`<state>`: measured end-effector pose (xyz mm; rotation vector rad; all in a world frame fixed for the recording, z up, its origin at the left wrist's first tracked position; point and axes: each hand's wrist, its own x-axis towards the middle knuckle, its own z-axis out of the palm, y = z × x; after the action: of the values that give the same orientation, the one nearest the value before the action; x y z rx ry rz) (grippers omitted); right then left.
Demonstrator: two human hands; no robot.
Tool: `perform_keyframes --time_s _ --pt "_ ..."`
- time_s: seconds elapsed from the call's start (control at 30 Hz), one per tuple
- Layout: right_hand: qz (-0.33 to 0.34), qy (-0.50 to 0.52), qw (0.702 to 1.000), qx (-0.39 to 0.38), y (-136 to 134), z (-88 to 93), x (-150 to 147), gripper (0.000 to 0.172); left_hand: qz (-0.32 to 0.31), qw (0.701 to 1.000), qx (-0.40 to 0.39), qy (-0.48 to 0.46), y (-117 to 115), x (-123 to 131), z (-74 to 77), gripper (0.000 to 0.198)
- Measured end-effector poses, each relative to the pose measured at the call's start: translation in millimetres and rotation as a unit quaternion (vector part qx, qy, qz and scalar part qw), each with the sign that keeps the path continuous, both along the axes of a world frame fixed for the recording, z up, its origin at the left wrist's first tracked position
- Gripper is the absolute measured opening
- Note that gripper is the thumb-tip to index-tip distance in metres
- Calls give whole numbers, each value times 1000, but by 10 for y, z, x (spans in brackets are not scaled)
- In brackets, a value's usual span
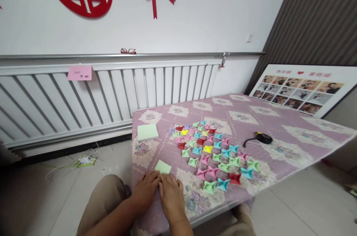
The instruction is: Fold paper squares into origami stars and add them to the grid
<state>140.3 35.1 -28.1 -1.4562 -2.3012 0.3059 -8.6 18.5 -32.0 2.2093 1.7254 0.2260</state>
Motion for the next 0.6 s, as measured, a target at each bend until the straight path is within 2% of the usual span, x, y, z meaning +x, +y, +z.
perform_keyframes --time_s 0.17,0.47,0.6 --pt "-6 -3 1000 -1 13 4 1 32 6 1000 -7 17 -12 -45 6 53" --pt "-34 -33 999 8 -62 37 -5 32 65 996 18 56 -116 -186 94 55" --pt "-34 -32 999 8 -58 40 11 32 93 994 5 49 -85 -143 133 52"
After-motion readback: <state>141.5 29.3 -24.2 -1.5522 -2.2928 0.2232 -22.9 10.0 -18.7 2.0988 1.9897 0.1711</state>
